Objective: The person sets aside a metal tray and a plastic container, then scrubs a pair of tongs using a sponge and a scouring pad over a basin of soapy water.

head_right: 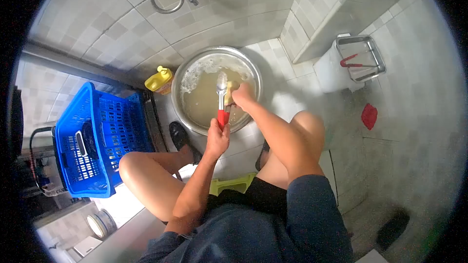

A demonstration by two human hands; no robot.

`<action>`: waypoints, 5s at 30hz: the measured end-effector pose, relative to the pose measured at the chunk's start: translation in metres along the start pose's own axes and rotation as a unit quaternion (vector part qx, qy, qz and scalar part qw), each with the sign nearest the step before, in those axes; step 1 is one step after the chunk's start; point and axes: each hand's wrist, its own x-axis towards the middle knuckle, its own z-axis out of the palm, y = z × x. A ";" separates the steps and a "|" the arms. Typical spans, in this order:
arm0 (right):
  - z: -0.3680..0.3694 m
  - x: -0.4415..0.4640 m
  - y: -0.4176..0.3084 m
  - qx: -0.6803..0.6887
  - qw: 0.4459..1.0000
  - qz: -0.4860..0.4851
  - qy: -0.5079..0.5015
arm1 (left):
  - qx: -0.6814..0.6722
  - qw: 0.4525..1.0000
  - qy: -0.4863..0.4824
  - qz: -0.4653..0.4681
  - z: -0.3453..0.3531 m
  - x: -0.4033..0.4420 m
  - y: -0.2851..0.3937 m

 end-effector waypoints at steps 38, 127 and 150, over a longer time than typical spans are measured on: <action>0.075 0.062 0.081 -0.037 0.997 -0.066 0.010 | 0.092 0.977 0.020 -0.192 -0.002 0.068 -0.140; 0.055 0.094 0.120 0.061 0.959 0.104 0.258 | -0.252 0.927 -0.056 -0.271 -0.022 0.037 -0.078; 0.044 0.081 0.077 0.573 0.791 0.126 -0.173 | -0.539 0.702 -0.288 -0.365 -0.030 0.035 -0.078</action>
